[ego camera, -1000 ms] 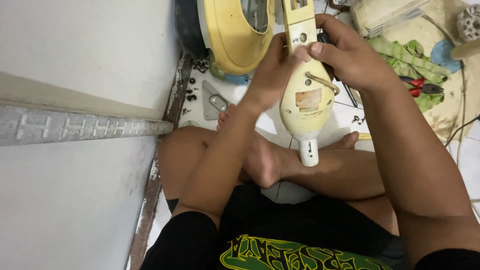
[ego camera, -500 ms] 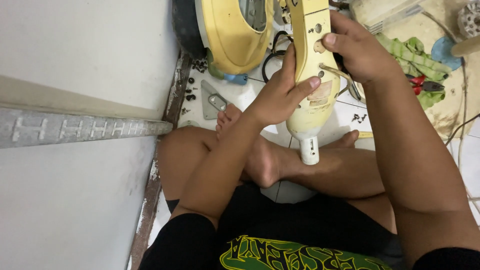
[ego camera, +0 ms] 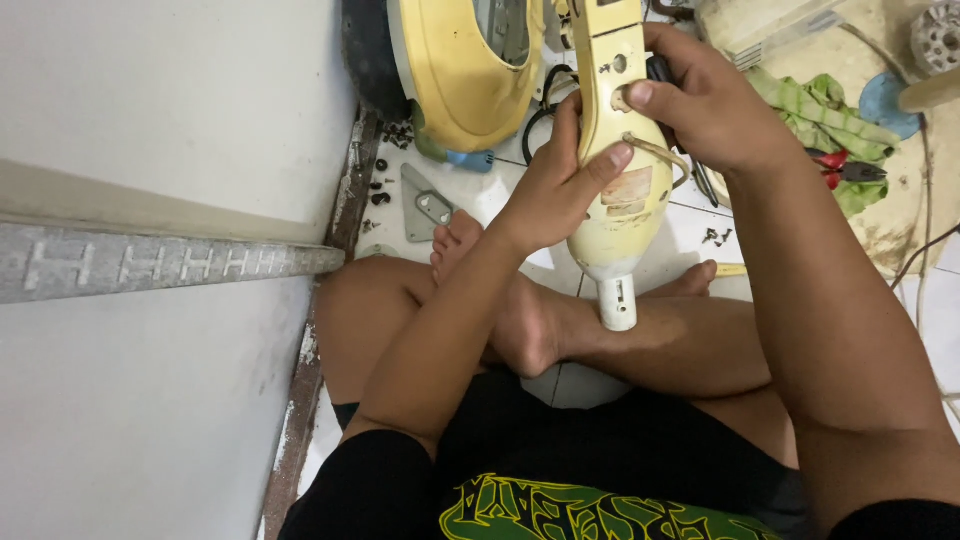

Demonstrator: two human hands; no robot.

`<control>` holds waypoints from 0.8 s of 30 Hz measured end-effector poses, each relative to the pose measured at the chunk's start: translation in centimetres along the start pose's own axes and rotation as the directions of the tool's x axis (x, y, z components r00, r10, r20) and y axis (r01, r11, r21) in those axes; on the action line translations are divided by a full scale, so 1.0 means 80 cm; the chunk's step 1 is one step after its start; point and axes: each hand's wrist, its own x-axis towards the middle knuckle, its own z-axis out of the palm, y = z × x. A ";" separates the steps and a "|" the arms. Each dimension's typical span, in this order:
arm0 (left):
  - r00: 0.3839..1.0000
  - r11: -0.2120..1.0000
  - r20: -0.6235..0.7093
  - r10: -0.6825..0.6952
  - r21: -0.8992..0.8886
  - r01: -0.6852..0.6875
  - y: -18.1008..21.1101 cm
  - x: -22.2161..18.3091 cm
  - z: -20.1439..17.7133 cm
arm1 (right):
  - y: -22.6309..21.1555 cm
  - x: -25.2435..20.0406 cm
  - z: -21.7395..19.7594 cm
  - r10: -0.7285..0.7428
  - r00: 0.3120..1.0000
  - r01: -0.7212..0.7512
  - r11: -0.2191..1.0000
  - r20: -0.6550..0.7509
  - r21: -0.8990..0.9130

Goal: Reassembling the internal parts and outer casing of a handheld fan using a screwdriver.

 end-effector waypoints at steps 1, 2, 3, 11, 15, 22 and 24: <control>1.000 1.000 0.001 0.001 0.000 -0.001 -0.003 0.001 0.000 | -0.005 0.000 0.002 -0.001 1.000 0.001 1.000 -0.001 -0.001; 1.000 1.000 -0.006 0.007 -0.022 -0.007 -0.007 0.002 -0.001 | -0.010 0.000 0.004 0.021 1.000 -0.021 0.999 -0.014 -0.033; 1.000 0.999 -0.012 0.013 -0.044 -0.013 -0.011 0.003 -0.002 | -0.015 0.000 0.007 0.042 0.999 -0.044 0.997 -0.027 -0.065; 0.994 0.997 0.079 0.072 0.028 -0.075 -0.040 0.012 -0.018 | -0.037 -0.018 0.021 0.010 0.965 -0.084 0.958 -0.262 -0.273; 0.998 0.999 0.052 0.021 -0.038 -0.019 -0.065 0.017 -0.025 | -0.045 -0.044 0.003 0.168 0.795 -0.178 0.983 -0.583 0.041; 1.000 0.962 0.021 -0.006 -0.274 0.011 -0.104 0.025 -0.028 | -0.050 -0.084 0.034 0.213 0.661 0.178 0.887 -0.719 0.427; 0.999 0.954 0.006 -0.042 -0.296 0.042 -0.104 0.022 -0.028 | -0.043 -0.089 0.051 0.259 0.624 0.254 0.825 -0.737 0.505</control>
